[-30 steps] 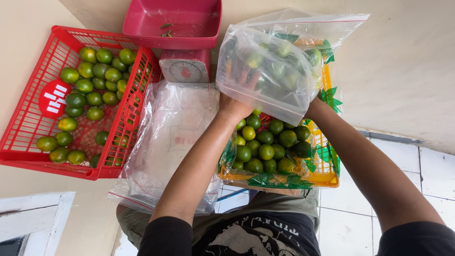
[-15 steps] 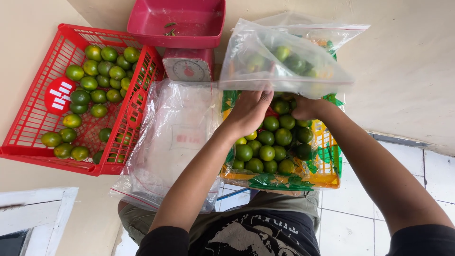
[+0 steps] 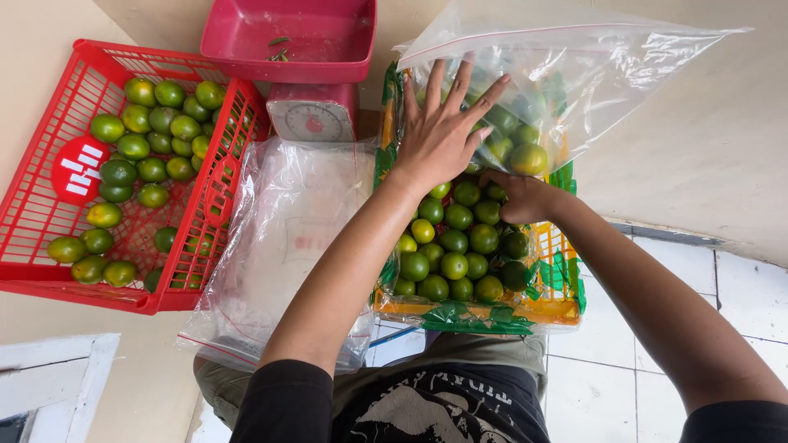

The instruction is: A person is manually sorting and bagging limes from crates and bowls into plastic bags.

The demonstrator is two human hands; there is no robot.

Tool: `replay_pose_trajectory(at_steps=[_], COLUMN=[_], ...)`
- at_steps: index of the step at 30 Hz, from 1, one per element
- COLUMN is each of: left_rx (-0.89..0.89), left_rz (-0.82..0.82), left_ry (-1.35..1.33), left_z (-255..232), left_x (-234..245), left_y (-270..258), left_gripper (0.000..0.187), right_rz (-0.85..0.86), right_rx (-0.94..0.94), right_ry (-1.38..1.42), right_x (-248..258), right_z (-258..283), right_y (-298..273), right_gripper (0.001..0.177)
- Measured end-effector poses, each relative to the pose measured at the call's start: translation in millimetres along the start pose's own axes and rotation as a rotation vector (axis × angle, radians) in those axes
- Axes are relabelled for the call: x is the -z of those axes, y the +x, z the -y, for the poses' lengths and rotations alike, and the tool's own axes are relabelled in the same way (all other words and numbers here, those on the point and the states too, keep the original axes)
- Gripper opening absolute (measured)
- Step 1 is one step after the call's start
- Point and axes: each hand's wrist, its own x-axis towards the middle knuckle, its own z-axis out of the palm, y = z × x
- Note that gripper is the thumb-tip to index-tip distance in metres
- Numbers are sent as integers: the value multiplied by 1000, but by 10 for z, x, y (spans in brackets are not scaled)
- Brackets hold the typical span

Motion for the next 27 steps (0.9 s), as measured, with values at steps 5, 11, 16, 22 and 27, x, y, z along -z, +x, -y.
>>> replay_pose_trajectory(at_steps=[5,11,16,22,27], left_rx=[-25,13,28,16,41], left_rz=[214,252,244,232,229], left_ry=[-49,-106,-123,-76,-165], left_z=[48,19,49,37,-30], left_x=[-159,-255,-353,-268,-208], left_y=[27,67,111,96,4], left_gripper=[87,95,91,93,88], right_rz=[-57,-47,-78,-5,-32], right_rx=[24,-47,70,121,353], right_ry=[121,71,-11,205,218], right_x=[-118,-83,-192,-41,-50], right_z=[-172,-180,-370,-87,72], right_y=[404,418,607,318,155], right_gripper=[92,98,105,92,60])
